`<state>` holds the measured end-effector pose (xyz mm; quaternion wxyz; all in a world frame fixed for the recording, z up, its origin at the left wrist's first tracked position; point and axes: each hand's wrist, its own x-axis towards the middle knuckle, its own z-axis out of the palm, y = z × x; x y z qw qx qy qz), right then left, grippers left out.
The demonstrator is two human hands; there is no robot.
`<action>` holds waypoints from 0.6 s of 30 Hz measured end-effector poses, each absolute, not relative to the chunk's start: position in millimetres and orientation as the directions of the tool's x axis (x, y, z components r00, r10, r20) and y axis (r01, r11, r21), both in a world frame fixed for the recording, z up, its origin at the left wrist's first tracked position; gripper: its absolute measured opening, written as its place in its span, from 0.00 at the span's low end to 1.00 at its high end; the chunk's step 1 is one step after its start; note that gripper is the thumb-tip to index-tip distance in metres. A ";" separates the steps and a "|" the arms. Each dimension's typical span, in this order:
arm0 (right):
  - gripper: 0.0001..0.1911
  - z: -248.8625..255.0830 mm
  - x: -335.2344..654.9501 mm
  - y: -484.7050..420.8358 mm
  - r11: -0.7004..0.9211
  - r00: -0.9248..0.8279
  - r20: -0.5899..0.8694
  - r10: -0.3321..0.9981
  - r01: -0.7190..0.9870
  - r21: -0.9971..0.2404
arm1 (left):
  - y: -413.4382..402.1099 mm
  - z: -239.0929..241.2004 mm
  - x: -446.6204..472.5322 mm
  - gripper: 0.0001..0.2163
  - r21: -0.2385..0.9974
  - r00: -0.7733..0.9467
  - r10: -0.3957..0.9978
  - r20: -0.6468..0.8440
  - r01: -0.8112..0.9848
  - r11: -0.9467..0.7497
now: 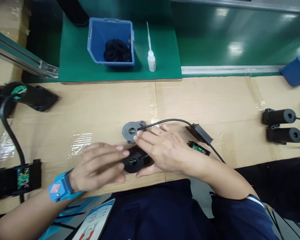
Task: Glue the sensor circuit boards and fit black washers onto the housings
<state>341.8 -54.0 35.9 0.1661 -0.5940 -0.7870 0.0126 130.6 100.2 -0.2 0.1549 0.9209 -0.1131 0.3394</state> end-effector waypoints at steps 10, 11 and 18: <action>0.38 31.6 341.8 -54.3 0.311 -0.267 0.228 0.936 0.932 -0.187 | 76.1 -0.3 133.8 0.07 0.113 0.793 -0.135 0.594 -0.248 -0.962; 0.38 31.4 341.4 -54.3 0.307 -0.264 0.223 0.938 0.933 -0.187 | 74.9 -1.0 134.0 0.07 0.122 0.791 -0.118 0.600 -0.236 -0.964; 0.38 32.2 341.2 -55.6 0.299 -0.269 0.169 0.948 0.935 -0.189 | 71.6 0.5 139.6 0.06 0.186 0.790 -0.068 0.609 -0.225 -0.956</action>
